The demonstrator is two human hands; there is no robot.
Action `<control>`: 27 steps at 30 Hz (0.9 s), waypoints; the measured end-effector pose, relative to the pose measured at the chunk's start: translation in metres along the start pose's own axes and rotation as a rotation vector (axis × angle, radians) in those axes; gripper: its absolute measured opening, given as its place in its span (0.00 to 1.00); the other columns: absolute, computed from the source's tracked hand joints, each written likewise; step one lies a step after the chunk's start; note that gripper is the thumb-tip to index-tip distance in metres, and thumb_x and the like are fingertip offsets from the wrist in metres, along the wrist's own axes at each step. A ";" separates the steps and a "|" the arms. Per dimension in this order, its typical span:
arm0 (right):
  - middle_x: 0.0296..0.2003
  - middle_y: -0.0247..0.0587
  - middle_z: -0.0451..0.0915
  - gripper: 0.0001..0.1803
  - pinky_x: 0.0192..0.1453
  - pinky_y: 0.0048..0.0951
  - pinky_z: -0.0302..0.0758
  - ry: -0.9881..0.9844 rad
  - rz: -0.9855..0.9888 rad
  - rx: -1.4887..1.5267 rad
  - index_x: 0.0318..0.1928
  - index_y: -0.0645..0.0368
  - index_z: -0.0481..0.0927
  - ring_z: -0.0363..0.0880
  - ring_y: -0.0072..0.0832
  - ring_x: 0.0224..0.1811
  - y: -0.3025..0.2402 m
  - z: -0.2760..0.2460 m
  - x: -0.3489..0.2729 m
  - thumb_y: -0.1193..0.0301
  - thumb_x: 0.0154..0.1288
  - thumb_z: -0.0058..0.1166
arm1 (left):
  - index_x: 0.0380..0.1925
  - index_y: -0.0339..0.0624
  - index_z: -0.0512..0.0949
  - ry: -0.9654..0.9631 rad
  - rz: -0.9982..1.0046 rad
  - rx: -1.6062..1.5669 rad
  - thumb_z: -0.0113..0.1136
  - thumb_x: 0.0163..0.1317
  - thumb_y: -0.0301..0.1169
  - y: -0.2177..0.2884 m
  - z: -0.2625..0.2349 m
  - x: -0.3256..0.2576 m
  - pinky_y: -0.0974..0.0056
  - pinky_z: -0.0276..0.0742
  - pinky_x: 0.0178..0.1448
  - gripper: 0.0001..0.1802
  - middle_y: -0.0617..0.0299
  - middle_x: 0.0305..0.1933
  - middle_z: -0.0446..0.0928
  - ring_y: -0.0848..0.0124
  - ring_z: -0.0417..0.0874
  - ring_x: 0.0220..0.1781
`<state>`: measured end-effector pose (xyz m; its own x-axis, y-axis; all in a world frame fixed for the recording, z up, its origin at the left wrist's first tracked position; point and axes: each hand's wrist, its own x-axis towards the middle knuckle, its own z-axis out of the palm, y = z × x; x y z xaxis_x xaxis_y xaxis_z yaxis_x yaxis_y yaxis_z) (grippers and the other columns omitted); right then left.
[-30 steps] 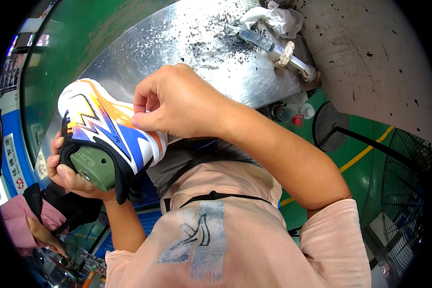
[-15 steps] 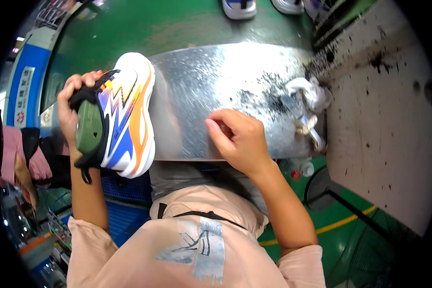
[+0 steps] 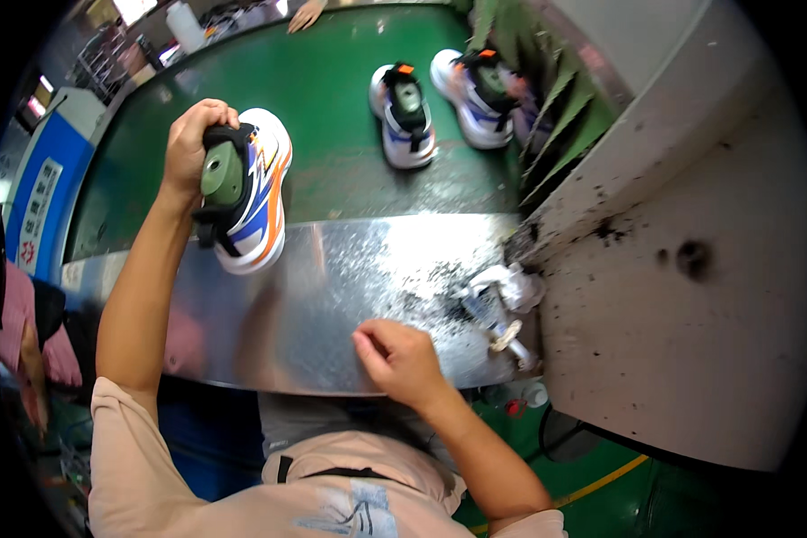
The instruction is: The person applies glue to the seams of a white, orange, and blue sneaker using a syringe. They work on multiple shoes, picking them up from a metal table, injecting adhesive into the sole and upper seams, and then placing them back down.
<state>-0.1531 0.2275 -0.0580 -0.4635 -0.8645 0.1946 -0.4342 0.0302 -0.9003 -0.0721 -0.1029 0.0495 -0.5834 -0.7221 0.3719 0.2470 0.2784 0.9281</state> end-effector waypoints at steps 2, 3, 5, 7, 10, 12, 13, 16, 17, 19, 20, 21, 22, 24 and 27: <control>0.25 0.45 0.80 0.04 0.29 0.30 0.75 0.011 0.004 -0.023 0.33 0.61 0.81 0.80 0.36 0.24 0.000 -0.003 0.000 0.73 0.61 0.59 | 0.23 0.35 0.75 -0.042 0.041 -0.013 0.51 0.60 0.28 -0.016 0.020 0.037 0.69 0.72 0.41 0.09 0.59 0.29 0.76 0.73 0.75 0.33; 0.25 0.45 0.80 0.04 0.29 0.30 0.75 0.007 -0.008 -0.014 0.34 0.61 0.81 0.81 0.36 0.25 0.000 -0.001 -0.001 0.73 0.61 0.59 | 0.24 0.35 0.76 -0.067 0.051 0.015 0.53 0.60 0.29 -0.020 0.026 0.050 0.68 0.72 0.42 0.09 0.59 0.29 0.76 0.72 0.75 0.34; 0.26 0.44 0.80 0.04 0.30 0.30 0.75 0.000 -0.004 -0.028 0.34 0.60 0.81 0.81 0.36 0.25 -0.002 0.000 0.001 0.73 0.61 0.58 | 0.27 0.37 0.79 -0.100 0.375 0.390 0.59 0.57 0.31 -0.060 0.038 0.077 0.62 0.73 0.45 0.08 0.58 0.30 0.77 0.66 0.77 0.36; 0.25 0.42 0.80 0.04 0.29 0.28 0.74 -0.001 -0.038 -0.014 0.35 0.60 0.82 0.79 0.32 0.24 -0.001 0.005 0.001 0.72 0.62 0.58 | 0.36 0.46 0.85 -0.194 0.187 0.736 0.64 0.53 0.33 -0.116 0.038 0.066 0.58 0.68 0.66 0.11 0.49 0.56 0.74 0.53 0.73 0.60; 0.23 0.40 0.79 0.05 0.26 0.25 0.71 0.031 -0.044 -0.008 0.35 0.61 0.83 0.75 0.25 0.20 0.006 0.002 -0.001 0.72 0.62 0.59 | 0.51 0.52 0.82 -0.263 -0.070 0.583 0.65 0.55 0.36 -0.107 0.046 0.054 0.56 0.59 0.73 0.21 0.47 0.67 0.65 0.52 0.64 0.70; 0.23 0.39 0.79 0.05 0.26 0.24 0.71 0.043 -0.054 -0.026 0.35 0.61 0.83 0.75 0.25 0.20 0.006 0.003 -0.002 0.72 0.62 0.59 | 0.56 0.53 0.79 -0.134 0.002 0.508 0.64 0.59 0.42 -0.104 0.037 0.044 0.55 0.57 0.73 0.24 0.45 0.74 0.58 0.53 0.60 0.74; 0.23 0.39 0.79 0.05 0.26 0.24 0.71 0.046 -0.060 -0.034 0.35 0.61 0.82 0.75 0.25 0.20 0.006 0.003 -0.001 0.72 0.62 0.59 | 0.58 0.51 0.77 -0.052 0.048 0.453 0.60 0.63 0.46 -0.102 0.030 0.042 0.56 0.58 0.73 0.25 0.43 0.75 0.55 0.54 0.59 0.75; 0.23 0.38 0.79 0.05 0.26 0.24 0.70 0.057 -0.051 -0.034 0.35 0.61 0.83 0.75 0.24 0.20 0.008 0.003 -0.002 0.72 0.62 0.59 | 0.60 0.47 0.75 0.026 0.035 0.594 0.52 0.69 0.47 -0.086 0.003 -0.001 0.55 0.57 0.73 0.25 0.42 0.73 0.59 0.50 0.62 0.73; 0.22 0.38 0.79 0.05 0.26 0.24 0.70 0.055 -0.054 -0.024 0.35 0.61 0.83 0.74 0.23 0.20 0.007 0.005 -0.001 0.72 0.62 0.59 | 0.59 0.45 0.75 0.033 0.044 0.782 0.50 0.70 0.46 -0.085 -0.015 -0.019 0.54 0.57 0.74 0.24 0.42 0.71 0.61 0.48 0.63 0.73; 0.22 0.38 0.79 0.05 0.26 0.23 0.70 0.045 -0.059 0.000 0.35 0.61 0.83 0.74 0.22 0.20 0.004 0.007 -0.001 0.72 0.62 0.60 | 0.57 0.44 0.76 0.045 0.025 1.057 0.48 0.70 0.46 -0.098 -0.053 -0.059 0.53 0.56 0.74 0.24 0.42 0.68 0.66 0.46 0.65 0.70; 0.22 0.38 0.79 0.05 0.25 0.23 0.70 0.048 -0.056 0.001 0.35 0.61 0.83 0.74 0.22 0.19 0.004 0.007 -0.001 0.72 0.62 0.60 | 0.56 0.42 0.76 0.036 -0.039 1.223 0.48 0.70 0.45 -0.107 -0.066 -0.084 0.52 0.57 0.74 0.23 0.43 0.65 0.69 0.47 0.66 0.70; 0.21 0.38 0.79 0.05 0.25 0.23 0.70 0.054 -0.055 -0.003 0.35 0.61 0.83 0.73 0.21 0.19 0.003 0.006 -0.001 0.72 0.62 0.60 | 0.55 0.40 0.77 0.026 -0.100 1.383 0.48 0.70 0.45 -0.109 -0.070 -0.099 0.52 0.57 0.73 0.23 0.43 0.63 0.72 0.47 0.66 0.69; 0.21 0.38 0.78 0.05 0.25 0.23 0.69 0.061 -0.054 -0.008 0.35 0.61 0.83 0.73 0.21 0.19 0.003 0.006 -0.001 0.72 0.62 0.60 | 0.54 0.39 0.77 0.035 -0.090 1.365 0.48 0.70 0.45 -0.113 -0.070 -0.102 0.52 0.58 0.73 0.23 0.44 0.62 0.72 0.47 0.67 0.69; 0.21 0.37 0.78 0.05 0.24 0.23 0.69 0.060 -0.047 -0.028 0.35 0.61 0.83 0.73 0.20 0.18 0.002 0.004 -0.001 0.72 0.62 0.60 | 0.52 0.38 0.78 0.055 -0.081 1.333 0.48 0.70 0.44 -0.108 -0.062 -0.105 0.52 0.59 0.72 0.23 0.44 0.61 0.74 0.48 0.67 0.68; 0.20 0.37 0.79 0.04 0.24 0.23 0.69 0.061 -0.038 -0.034 0.35 0.61 0.83 0.73 0.19 0.18 0.003 0.006 -0.001 0.73 0.62 0.60 | 0.48 0.36 0.79 0.107 -0.071 1.301 0.50 0.69 0.43 -0.112 -0.066 -0.104 0.51 0.61 0.70 0.22 0.46 0.57 0.76 0.50 0.70 0.66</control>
<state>-0.1490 0.2258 -0.0630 -0.4915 -0.8333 0.2529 -0.4779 0.0153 -0.8783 0.0120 -0.1008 -0.0945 -0.4850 -0.7904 0.3743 -0.7415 0.5986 0.3032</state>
